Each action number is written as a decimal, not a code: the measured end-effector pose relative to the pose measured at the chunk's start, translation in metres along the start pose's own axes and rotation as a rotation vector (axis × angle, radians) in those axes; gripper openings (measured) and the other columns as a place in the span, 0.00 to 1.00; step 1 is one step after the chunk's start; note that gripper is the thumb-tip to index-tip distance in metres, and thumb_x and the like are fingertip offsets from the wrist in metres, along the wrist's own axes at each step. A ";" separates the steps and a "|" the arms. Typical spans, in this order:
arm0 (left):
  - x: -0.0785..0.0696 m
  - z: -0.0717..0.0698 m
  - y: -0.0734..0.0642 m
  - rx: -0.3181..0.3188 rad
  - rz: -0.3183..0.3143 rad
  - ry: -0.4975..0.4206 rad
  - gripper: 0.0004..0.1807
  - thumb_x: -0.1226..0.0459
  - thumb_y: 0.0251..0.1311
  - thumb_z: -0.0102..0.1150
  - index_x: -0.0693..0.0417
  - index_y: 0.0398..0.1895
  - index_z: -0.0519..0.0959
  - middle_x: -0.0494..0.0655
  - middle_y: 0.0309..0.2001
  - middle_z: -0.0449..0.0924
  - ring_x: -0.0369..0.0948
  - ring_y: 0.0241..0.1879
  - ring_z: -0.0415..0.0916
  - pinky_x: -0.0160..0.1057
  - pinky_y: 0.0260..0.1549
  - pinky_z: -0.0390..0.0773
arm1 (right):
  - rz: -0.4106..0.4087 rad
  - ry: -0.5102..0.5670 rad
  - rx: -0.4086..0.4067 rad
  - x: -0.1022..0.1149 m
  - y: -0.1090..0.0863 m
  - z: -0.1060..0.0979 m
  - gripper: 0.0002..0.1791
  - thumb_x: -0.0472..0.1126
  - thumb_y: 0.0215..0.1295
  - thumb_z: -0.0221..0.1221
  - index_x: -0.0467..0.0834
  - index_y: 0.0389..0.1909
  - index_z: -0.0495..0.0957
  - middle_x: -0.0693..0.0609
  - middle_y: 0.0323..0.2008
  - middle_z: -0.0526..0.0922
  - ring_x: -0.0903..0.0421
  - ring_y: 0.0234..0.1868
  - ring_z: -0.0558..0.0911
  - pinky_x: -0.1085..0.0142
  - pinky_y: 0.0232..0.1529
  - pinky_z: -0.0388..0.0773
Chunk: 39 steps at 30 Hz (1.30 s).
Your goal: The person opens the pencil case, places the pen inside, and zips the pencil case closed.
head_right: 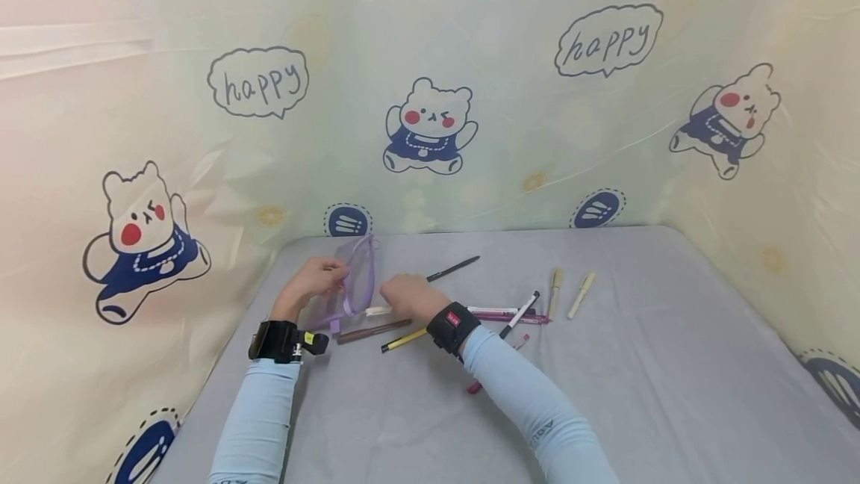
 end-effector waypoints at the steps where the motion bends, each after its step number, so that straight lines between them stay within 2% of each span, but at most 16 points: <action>1: 0.000 0.000 0.000 -0.003 -0.001 0.001 0.16 0.64 0.72 0.50 0.70 0.50 0.76 0.48 0.30 0.80 0.37 0.27 0.81 0.45 0.43 0.83 | 0.006 -0.002 0.002 -0.001 -0.001 -0.001 0.01 0.37 0.65 0.61 0.47 0.35 0.80 0.56 0.32 0.81 0.61 0.30 0.74 0.69 0.30 0.73; 9: -0.003 -0.001 -0.002 -0.005 -0.012 -0.010 0.16 0.64 0.72 0.49 0.70 0.51 0.76 0.48 0.31 0.79 0.38 0.28 0.81 0.47 0.46 0.82 | 0.057 0.018 0.033 -0.011 -0.006 -0.010 0.03 0.36 0.63 0.62 0.46 0.37 0.80 0.54 0.33 0.82 0.59 0.31 0.77 0.68 0.31 0.75; 13: -0.003 -0.001 -0.002 -0.006 -0.007 -0.001 0.16 0.64 0.72 0.49 0.70 0.51 0.76 0.48 0.31 0.79 0.37 0.27 0.81 0.48 0.46 0.82 | 0.074 0.078 0.047 -0.016 -0.006 -0.014 0.03 0.37 0.62 0.62 0.46 0.35 0.79 0.54 0.31 0.80 0.59 0.29 0.75 0.68 0.29 0.74; 18: -0.002 -0.001 -0.001 -0.009 0.002 -0.011 0.16 0.64 0.72 0.50 0.71 0.50 0.76 0.49 0.30 0.80 0.36 0.26 0.80 0.48 0.45 0.82 | 0.078 0.220 0.037 -0.022 -0.002 -0.016 0.01 0.37 0.61 0.61 0.44 0.33 0.80 0.55 0.27 0.78 0.60 0.25 0.73 0.69 0.26 0.70; 23: -0.001 -0.001 0.000 -0.006 0.009 -0.010 0.16 0.64 0.72 0.50 0.71 0.50 0.76 0.49 0.31 0.79 0.36 0.26 0.80 0.45 0.44 0.83 | 0.099 0.321 0.040 -0.028 0.002 -0.015 0.04 0.38 0.62 0.60 0.44 0.28 0.79 0.54 0.23 0.77 0.61 0.22 0.72 0.70 0.22 0.68; 28: -0.003 -0.003 0.001 -0.006 0.016 0.019 0.16 0.63 0.72 0.50 0.70 0.51 0.76 0.49 0.31 0.80 0.36 0.27 0.81 0.43 0.41 0.82 | 0.117 0.400 0.069 -0.035 0.009 -0.012 0.04 0.39 0.64 0.59 0.43 0.32 0.80 0.52 0.27 0.81 0.60 0.24 0.79 0.69 0.24 0.74; 35: -0.002 -0.004 -0.002 -0.010 0.007 0.026 0.15 0.62 0.72 0.50 0.67 0.49 0.78 0.48 0.31 0.82 0.36 0.28 0.81 0.45 0.42 0.81 | 0.125 0.678 0.080 -0.040 0.016 -0.008 0.05 0.37 0.64 0.59 0.41 0.34 0.82 0.51 0.25 0.84 0.52 0.28 0.86 0.58 0.35 0.84; 39: -0.002 -0.003 -0.003 -0.018 0.001 0.032 0.15 0.61 0.72 0.50 0.66 0.49 0.78 0.48 0.31 0.82 0.36 0.28 0.81 0.44 0.40 0.79 | 0.141 0.755 0.083 -0.039 0.019 -0.006 0.06 0.37 0.64 0.59 0.39 0.36 0.82 0.50 0.25 0.84 0.50 0.29 0.86 0.58 0.35 0.84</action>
Point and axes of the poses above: each hand's wrist, its own y-axis towards the middle knuckle, its own z-axis out of the palm, x = y × z, the point moved 3 cm from there along y, towards the middle knuckle
